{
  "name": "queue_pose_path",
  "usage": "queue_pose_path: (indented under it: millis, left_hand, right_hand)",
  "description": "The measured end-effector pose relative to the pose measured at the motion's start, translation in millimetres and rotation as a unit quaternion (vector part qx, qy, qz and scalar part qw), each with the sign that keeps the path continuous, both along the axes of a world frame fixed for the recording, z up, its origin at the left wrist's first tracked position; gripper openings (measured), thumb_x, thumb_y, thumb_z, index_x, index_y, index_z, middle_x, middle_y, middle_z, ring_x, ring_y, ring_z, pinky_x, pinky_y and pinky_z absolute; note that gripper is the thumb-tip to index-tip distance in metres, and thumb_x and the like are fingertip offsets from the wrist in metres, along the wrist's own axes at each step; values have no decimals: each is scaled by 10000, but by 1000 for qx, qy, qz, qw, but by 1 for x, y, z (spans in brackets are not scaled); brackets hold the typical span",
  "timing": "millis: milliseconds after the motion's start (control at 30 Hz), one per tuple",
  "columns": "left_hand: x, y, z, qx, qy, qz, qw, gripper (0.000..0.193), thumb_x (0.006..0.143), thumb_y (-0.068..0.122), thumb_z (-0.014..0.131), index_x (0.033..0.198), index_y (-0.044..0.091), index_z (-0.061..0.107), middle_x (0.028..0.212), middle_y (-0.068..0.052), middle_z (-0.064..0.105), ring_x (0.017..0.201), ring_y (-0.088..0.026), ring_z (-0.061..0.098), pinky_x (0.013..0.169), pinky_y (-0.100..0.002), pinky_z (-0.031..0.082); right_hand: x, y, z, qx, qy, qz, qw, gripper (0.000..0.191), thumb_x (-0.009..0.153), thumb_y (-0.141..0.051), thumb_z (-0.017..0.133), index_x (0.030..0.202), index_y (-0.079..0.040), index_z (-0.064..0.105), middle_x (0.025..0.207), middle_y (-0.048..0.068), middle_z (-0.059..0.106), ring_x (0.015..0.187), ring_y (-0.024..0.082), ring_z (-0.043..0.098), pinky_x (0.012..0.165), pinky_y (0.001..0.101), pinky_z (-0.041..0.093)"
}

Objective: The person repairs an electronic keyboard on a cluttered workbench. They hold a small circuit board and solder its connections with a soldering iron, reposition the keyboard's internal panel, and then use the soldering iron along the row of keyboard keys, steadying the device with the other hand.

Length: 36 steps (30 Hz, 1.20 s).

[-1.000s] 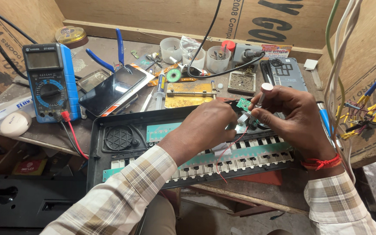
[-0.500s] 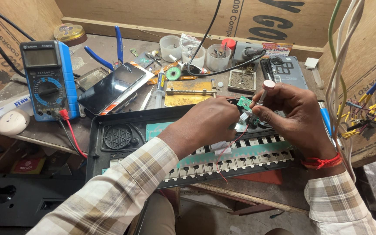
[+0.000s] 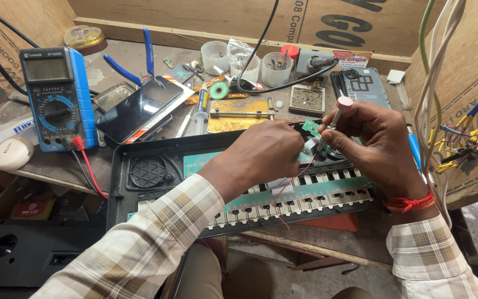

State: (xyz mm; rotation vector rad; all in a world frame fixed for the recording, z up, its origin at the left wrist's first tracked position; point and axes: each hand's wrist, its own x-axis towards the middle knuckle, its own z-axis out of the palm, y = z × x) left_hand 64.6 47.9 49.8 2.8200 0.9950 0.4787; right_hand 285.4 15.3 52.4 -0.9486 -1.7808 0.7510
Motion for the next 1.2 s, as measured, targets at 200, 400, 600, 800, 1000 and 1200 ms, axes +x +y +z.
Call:
queue_pose_path:
  millis: [200,400,600,800,1000,1200]
  left_hand:
    - [-1,0,1,-6,1,4,1000,188,718,191,789,810,29,759,855,-167,723,926,-344,708,825,-465,573]
    - [-1,0,-1,-19,0,3,1000,191,727,200,800,832,43,764,895,-150,726,970,-333,700,864,-460,557]
    - [-4,3,-5,-15,-41,-9,999,142,754,190,785,839,79,763,929,-104,733,986,-298,698,891,-436,544]
    - [-3,7,-7,-18,-30,-8,999,131,760,188,792,830,85,755,915,-95,729,978,-281,701,891,-426,547]
    - [-3,6,-7,-16,-39,-10,999,137,749,193,807,834,96,760,918,-91,735,981,-284,700,888,-425,544]
    - [-1,4,-2,-29,-18,8,999,138,753,200,810,847,107,770,928,-87,738,984,-276,703,886,-418,547]
  right_hand:
    - [-1,-1,1,-3,-3,2,1000,184,916,-34,759,1075,21,687,1013,53,725,958,117,714,892,287,614]
    - [-1,-1,2,-1,-6,6,1000,178,921,-34,758,1076,19,689,1010,55,723,957,114,709,892,285,611]
    - [-2,-1,2,-3,-10,-10,1000,184,892,-36,786,1040,6,684,960,37,720,905,95,704,826,266,604]
    - [-4,-1,3,-28,1,-32,999,187,877,-28,809,1000,-13,668,931,26,701,864,83,674,762,255,568]
    - [-6,3,2,-2,20,-12,1000,467,830,-21,838,1196,-42,549,898,41,707,874,99,726,773,258,606]
    - [-14,-2,4,81,-56,-37,994,654,816,-23,848,1374,-46,507,906,68,682,903,120,722,785,270,618]
